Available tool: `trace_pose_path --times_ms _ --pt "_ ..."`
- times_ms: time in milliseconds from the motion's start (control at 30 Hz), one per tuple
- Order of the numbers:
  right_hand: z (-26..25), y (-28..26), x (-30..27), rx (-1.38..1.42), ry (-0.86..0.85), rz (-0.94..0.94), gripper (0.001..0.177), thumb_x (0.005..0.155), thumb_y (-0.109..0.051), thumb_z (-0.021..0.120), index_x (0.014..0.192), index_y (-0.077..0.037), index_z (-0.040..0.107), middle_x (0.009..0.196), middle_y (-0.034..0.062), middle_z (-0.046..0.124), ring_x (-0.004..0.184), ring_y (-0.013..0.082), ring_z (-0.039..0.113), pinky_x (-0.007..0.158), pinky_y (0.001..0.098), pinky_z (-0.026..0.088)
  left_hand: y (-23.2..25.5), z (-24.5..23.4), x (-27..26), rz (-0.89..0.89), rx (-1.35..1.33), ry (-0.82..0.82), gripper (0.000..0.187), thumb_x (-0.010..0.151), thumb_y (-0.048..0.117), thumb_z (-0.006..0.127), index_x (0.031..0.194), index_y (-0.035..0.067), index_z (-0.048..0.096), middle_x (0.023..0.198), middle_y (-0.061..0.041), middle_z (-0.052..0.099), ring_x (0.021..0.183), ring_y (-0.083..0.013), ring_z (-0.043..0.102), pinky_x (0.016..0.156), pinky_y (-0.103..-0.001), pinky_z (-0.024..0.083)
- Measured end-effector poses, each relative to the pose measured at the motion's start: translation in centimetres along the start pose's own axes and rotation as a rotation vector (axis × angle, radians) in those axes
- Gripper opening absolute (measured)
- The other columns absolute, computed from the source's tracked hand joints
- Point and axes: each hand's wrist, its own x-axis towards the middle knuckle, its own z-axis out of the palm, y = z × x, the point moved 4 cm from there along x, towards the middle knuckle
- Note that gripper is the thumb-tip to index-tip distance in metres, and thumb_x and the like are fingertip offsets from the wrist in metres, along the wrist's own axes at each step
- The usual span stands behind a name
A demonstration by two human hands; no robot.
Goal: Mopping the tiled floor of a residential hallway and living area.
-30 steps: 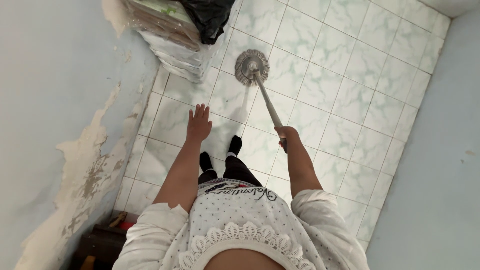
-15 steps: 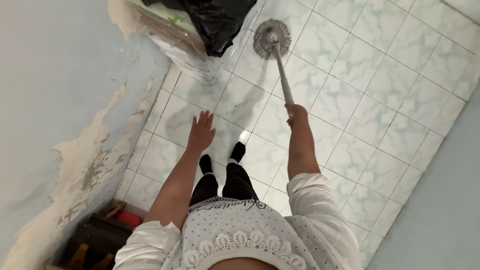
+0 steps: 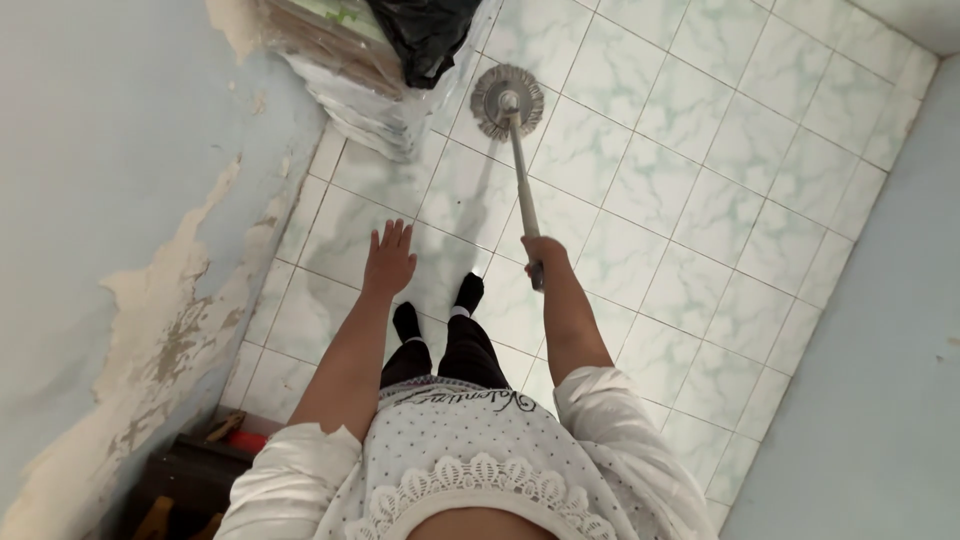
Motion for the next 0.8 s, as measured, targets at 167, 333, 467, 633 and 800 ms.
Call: trace_pose_path --times_ms 167,333,467,633,800 --pt "3.2 7.1 -3.1 -0.065 0.002 0.008 0.062 0.099 -0.054 0.057 0.127 0.001 0.052 0.07 0.0123 0.063 0.054 0.0219 0.061 0.047 0.0381 0.051 -0.8 -0.8 -2.0 0.002 0.023 -0.008 0.067 0.101 0.033 0.051 0.159 0.008 0.029 0.17 -0.012 0.022 0.157 -0.0295 0.014 0.126 -0.052 0.012" --pt "4.8 10.5 -5.9 -0.06 0.005 0.056 0.064 0.099 -0.053 0.06 0.126 0.004 0.052 0.07 0.0105 0.062 0.054 0.0203 0.06 0.048 0.037 0.052 -1.1 -3.1 -3.2 0.011 0.02 0.058 0.067 0.1 0.031 0.055 0.159 0.008 0.032 0.17 -0.012 0.023 0.158 -0.0291 0.016 0.128 -0.053 0.011" --pt "4.9 11.1 -8.1 -0.119 0.007 0.072 0.066 0.097 -0.055 0.062 0.123 0.005 0.055 0.07 0.0098 0.062 0.053 0.0193 0.058 0.047 0.0366 0.051 -0.7 -5.3 -3.0 0.054 0.02 0.213 0.068 0.099 0.028 0.058 0.159 0.007 0.034 0.17 -0.013 0.024 0.158 -0.0299 0.016 0.127 -0.054 0.01" --pt "5.4 10.6 -11.3 -0.147 0.01 0.13 0.065 0.095 -0.056 0.064 0.122 0.003 0.058 0.072 0.0077 0.061 0.054 0.0171 0.057 0.047 0.0357 0.05 -0.7 -6.4 -3.6 0.073 -0.034 0.27 0.069 0.099 0.029 0.059 0.159 0.006 0.034 0.17 -0.014 0.024 0.158 -0.0307 0.015 0.127 -0.055 0.009" --pt "5.5 9.6 -12.7 -0.145 0.026 0.149 0.062 0.095 -0.056 0.063 0.121 0.0 0.058 0.073 0.0066 0.061 0.057 0.0169 0.057 0.05 0.0358 0.051 -1.9 -6.4 -4.0 0.007 -0.015 0.212 0.07 0.098 0.028 0.059 0.159 0.007 0.034 0.17 -0.013 0.024 0.158 -0.0296 0.016 0.127 -0.055 0.009"
